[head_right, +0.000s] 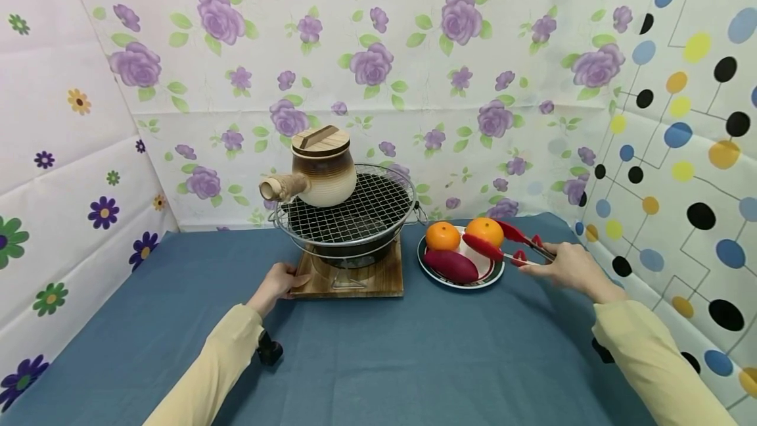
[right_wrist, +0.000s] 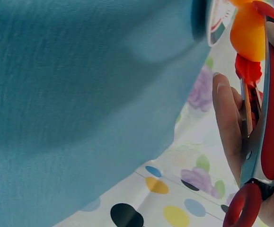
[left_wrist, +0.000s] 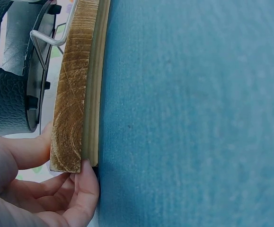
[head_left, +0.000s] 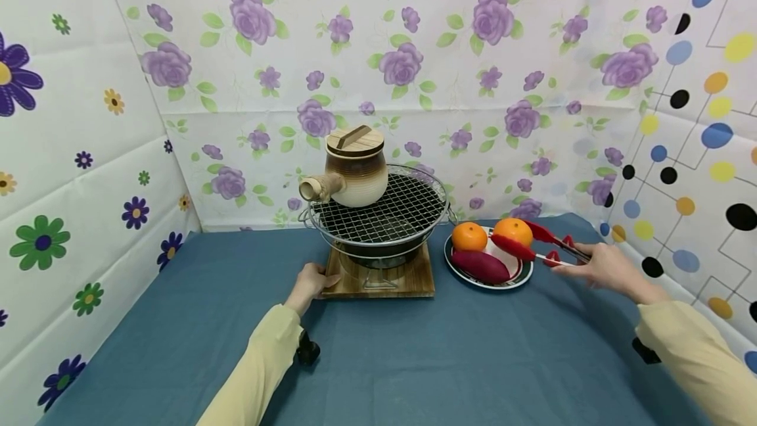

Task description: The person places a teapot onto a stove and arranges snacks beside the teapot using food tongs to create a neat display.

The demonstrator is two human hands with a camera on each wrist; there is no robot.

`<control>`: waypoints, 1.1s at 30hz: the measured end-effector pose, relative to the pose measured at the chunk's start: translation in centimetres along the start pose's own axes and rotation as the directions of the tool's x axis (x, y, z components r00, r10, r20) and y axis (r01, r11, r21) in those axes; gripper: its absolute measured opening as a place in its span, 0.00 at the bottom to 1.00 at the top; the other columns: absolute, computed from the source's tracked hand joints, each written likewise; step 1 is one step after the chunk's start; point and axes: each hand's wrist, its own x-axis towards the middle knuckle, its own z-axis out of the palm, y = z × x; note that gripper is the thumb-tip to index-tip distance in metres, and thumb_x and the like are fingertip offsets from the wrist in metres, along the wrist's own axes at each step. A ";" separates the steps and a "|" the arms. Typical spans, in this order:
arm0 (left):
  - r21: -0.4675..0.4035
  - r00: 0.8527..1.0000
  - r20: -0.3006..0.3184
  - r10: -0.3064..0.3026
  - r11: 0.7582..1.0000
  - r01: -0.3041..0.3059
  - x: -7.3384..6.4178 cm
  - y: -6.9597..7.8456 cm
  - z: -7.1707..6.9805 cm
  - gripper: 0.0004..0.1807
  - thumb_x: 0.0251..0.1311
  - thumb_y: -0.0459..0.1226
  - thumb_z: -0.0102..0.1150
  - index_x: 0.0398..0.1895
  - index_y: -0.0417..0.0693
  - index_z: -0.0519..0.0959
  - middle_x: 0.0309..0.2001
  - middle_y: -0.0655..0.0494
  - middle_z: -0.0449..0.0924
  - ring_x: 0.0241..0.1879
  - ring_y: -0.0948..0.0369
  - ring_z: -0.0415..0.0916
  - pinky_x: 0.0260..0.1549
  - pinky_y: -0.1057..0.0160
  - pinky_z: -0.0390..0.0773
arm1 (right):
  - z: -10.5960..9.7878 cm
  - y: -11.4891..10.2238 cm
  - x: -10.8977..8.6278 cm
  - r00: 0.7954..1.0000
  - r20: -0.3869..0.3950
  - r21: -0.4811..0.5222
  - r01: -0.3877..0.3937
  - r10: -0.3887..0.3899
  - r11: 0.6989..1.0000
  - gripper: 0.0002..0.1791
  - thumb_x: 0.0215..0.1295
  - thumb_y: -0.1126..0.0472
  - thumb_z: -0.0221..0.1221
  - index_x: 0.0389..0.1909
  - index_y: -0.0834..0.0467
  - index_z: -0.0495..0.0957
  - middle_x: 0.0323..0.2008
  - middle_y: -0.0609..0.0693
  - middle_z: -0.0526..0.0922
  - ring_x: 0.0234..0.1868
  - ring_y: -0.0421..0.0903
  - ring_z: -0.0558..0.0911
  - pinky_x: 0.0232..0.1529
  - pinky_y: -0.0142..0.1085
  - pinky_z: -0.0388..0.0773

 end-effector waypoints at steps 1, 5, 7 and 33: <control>-0.003 1.000 0.001 0.000 1.000 0.000 0.0 0.0 0.0 0.25 0.56 0.35 0.61 0.11 0.50 0.56 0.10 0.59 0.53 0.09 0.65 0.55 0.19 0.60 0.75 | -0.1 -0.1 0.0 1.000 -0.002 -0.001 0.001 -0.001 1.000 0.54 0.47 0.36 0.62 0.59 0.76 0.57 0.15 0.49 0.74 0.16 0.48 0.76 0.19 0.37 0.73; -0.003 1.000 0.002 -0.010 1.000 0.010 0.0 0.0 0.0 0.24 0.55 0.35 0.62 0.11 0.49 0.58 0.10 0.58 0.53 0.09 0.65 0.55 0.19 0.60 0.75 | -0.5 -0.6 -0.1 1.000 -0.008 0.002 0.007 -0.007 1.000 0.54 0.47 0.36 0.62 0.59 0.76 0.57 0.13 0.50 0.71 0.16 0.46 0.75 0.19 0.37 0.73; 0.006 1.000 0.000 -0.012 1.000 0.012 0.1 0.0 0.0 0.25 0.55 0.35 0.62 0.10 0.50 0.57 0.10 0.58 0.53 0.09 0.64 0.55 0.18 0.61 0.74 | -0.8 -0.9 0.0 1.000 -0.011 0.015 0.010 -0.010 1.000 0.54 0.47 0.36 0.62 0.59 0.76 0.57 0.12 0.50 0.71 0.15 0.46 0.75 0.19 0.37 0.73; 0.026 1.000 0.004 -0.008 1.000 0.008 0.2 0.0 0.0 0.25 0.56 0.35 0.61 0.10 0.49 0.57 0.10 0.57 0.53 0.08 0.64 0.56 0.19 0.59 0.75 | -3.4 -5.6 0.1 0.999 -0.032 -0.020 0.025 -0.026 0.999 0.53 0.48 0.34 0.60 0.61 0.72 0.57 0.15 0.48 0.75 0.16 0.43 0.77 0.21 0.37 0.72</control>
